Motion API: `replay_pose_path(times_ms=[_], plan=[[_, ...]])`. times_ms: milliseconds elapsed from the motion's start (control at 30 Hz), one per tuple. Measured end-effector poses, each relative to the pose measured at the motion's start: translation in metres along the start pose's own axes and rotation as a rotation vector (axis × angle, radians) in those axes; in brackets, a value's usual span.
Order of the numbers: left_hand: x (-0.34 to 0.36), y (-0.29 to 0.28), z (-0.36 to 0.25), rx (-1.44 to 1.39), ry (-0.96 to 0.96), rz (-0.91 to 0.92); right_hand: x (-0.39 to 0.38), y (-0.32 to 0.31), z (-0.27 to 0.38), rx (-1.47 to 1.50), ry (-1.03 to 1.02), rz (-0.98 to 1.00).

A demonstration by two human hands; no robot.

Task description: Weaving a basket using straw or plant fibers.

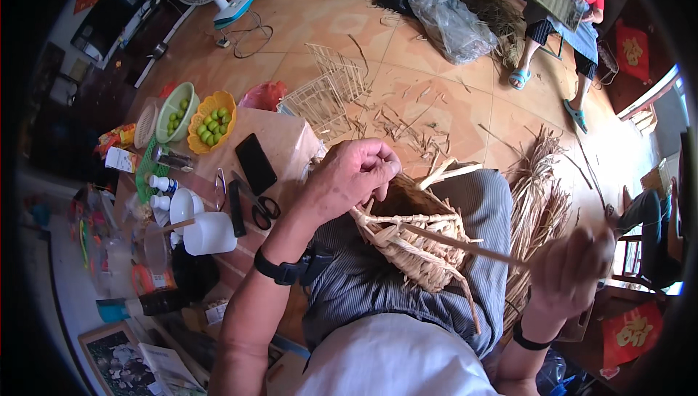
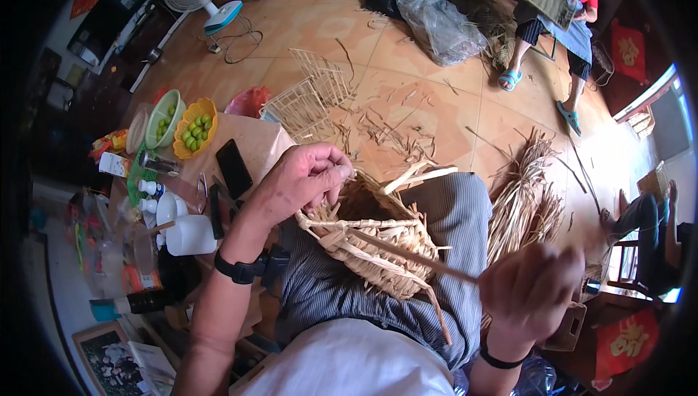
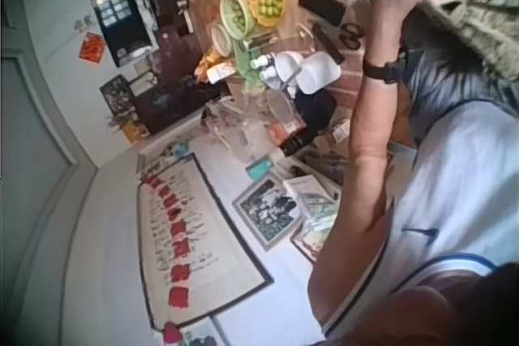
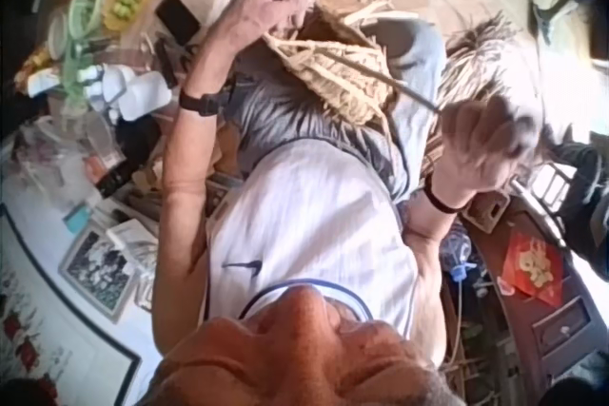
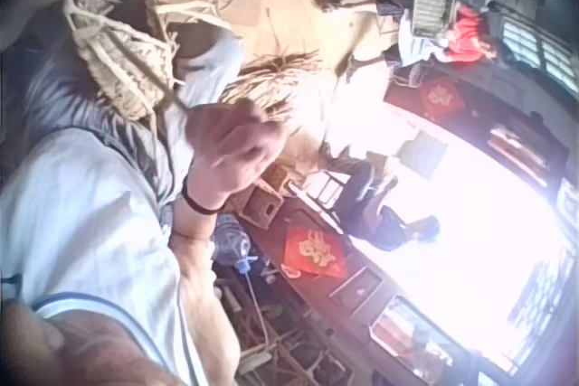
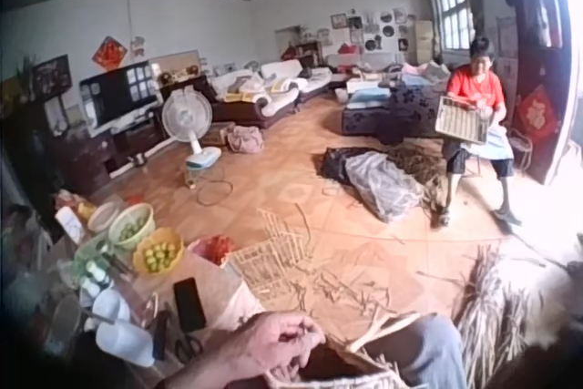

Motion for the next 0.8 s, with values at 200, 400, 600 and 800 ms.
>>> replay_pose_path(times_ms=[200,400,600,800], plan=[[-0.015,-0.003,-0.005,-0.193,0.222,-0.016,-0.022,-0.057,-0.063,-0.535,0.369,-0.048],[-0.075,0.021,-0.049,0.345,0.555,-0.08,-0.011,-0.037,-0.046,-0.399,0.289,-0.159],[-0.072,0.036,-0.054,0.595,0.575,-0.143,0.05,0.067,0.0,-0.049,-0.095,0.162],[-0.069,0.034,-0.05,0.541,0.381,-0.154,0.051,0.014,-0.024,-0.326,-0.024,-0.096]])
Point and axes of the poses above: each hand's wrist, its own x-axis towards the middle knuckle, its own y-axis out of the palm, z = x × y, the point moved 9 cm from there along x, towards the middle knuckle, and after that the axes turned 7 degrees about -y, right-handed, at the moved point
